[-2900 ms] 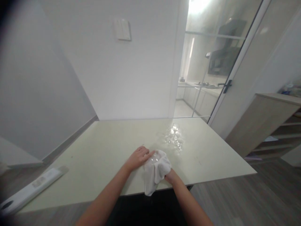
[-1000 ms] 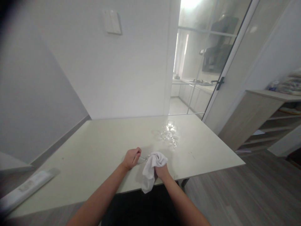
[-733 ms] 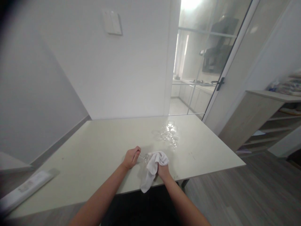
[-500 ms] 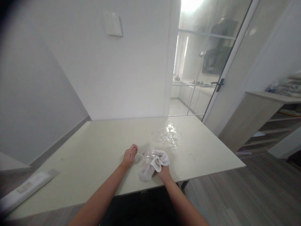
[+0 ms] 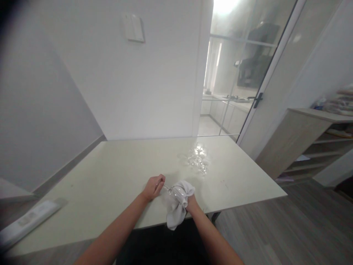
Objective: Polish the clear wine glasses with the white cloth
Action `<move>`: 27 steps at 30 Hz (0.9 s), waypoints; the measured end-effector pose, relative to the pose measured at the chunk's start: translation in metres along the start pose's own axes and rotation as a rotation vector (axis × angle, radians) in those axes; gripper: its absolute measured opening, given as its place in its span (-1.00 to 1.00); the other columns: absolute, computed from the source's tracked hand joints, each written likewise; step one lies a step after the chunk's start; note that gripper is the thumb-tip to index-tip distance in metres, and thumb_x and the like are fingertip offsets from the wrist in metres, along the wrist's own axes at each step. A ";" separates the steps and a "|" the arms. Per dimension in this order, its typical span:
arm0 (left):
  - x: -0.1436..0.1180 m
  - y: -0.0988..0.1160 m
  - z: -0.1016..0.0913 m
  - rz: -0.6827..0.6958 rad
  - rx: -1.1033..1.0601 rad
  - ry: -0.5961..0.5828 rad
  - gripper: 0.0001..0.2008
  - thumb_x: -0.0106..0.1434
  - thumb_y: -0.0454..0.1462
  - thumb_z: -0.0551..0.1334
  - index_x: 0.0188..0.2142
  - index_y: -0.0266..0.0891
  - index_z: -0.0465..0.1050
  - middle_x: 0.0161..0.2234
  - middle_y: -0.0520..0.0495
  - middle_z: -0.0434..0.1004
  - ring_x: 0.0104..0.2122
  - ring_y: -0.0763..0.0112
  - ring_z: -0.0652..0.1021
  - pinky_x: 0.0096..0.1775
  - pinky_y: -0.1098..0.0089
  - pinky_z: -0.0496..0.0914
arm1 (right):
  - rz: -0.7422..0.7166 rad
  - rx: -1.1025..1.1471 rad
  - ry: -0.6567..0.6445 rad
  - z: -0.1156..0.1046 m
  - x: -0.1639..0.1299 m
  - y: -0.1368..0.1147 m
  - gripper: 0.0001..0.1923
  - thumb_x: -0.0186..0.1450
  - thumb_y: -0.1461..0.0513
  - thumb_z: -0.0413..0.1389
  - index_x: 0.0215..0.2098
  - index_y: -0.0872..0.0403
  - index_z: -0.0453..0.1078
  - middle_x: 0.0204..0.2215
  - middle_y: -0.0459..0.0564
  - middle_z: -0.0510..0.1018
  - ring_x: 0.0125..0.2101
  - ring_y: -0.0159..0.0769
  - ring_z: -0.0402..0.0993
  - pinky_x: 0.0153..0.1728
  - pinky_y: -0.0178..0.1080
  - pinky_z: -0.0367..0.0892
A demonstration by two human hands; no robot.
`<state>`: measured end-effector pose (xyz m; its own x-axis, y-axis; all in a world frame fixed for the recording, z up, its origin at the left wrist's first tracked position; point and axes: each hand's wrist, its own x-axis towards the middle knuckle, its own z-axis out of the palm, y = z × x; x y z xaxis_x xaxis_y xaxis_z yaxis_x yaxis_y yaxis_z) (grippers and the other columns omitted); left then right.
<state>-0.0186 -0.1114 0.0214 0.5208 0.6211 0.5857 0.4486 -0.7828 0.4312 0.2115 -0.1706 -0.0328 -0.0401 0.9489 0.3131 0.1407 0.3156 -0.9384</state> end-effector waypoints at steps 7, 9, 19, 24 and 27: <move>0.000 -0.001 0.001 -0.002 0.027 0.012 -0.75 0.42 -0.19 -0.11 -0.33 -0.15 0.23 -0.54 0.03 0.37 -0.55 0.40 0.42 -0.41 0.40 0.28 | -0.043 -0.054 -0.063 0.004 0.002 0.000 -0.69 0.03 0.04 0.26 -0.30 -0.02 0.59 -0.14 0.11 0.64 0.05 0.02 0.46 0.23 0.08 0.19; 0.000 -0.001 0.002 -0.006 0.031 0.013 -0.75 0.42 -0.19 -0.11 -0.33 -0.16 0.23 -0.54 0.03 0.37 -0.55 0.40 0.43 -0.41 0.40 0.28 | -0.009 -0.058 -0.044 0.004 0.001 0.004 -0.67 0.01 0.03 0.28 -0.29 0.00 0.59 -0.15 0.13 0.64 0.04 0.05 0.47 0.25 0.13 0.16; 0.000 -0.004 0.004 -0.022 0.027 0.010 -0.72 0.43 -0.18 -0.13 -0.32 -0.17 0.24 -0.51 0.03 0.38 -0.52 0.41 0.43 -0.39 0.42 0.28 | -0.069 -0.095 -0.083 0.005 0.001 -0.002 -0.61 0.14 0.00 0.21 -0.15 0.03 0.56 -0.11 0.13 0.64 0.00 -0.05 0.51 0.22 0.02 0.25; 0.000 -0.004 0.003 -0.005 0.045 0.016 -0.71 0.44 -0.17 -0.13 -0.32 -0.17 0.25 -0.54 0.03 0.37 -0.55 0.41 0.42 -0.41 0.41 0.27 | -0.056 -0.098 -0.099 0.006 0.001 -0.001 -0.57 0.12 -0.07 0.21 -0.17 0.01 0.57 -0.17 0.11 0.66 -0.03 -0.02 0.53 0.19 0.04 0.30; -0.002 -0.004 0.003 0.028 0.072 0.023 -0.71 0.43 -0.16 -0.12 -0.32 -0.17 0.26 -0.54 0.02 0.38 -0.56 0.40 0.42 -0.41 0.40 0.27 | -0.024 -0.143 -0.025 0.004 0.001 0.006 -0.55 0.06 -0.05 0.25 -0.16 0.01 0.57 -0.12 0.13 0.65 -0.01 0.04 0.52 0.19 0.09 0.29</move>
<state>-0.0196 -0.1089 0.0167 0.5173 0.5976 0.6127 0.4855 -0.7944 0.3649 0.2083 -0.1682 -0.0387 -0.0693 0.9415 0.3299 0.2785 0.3358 -0.8998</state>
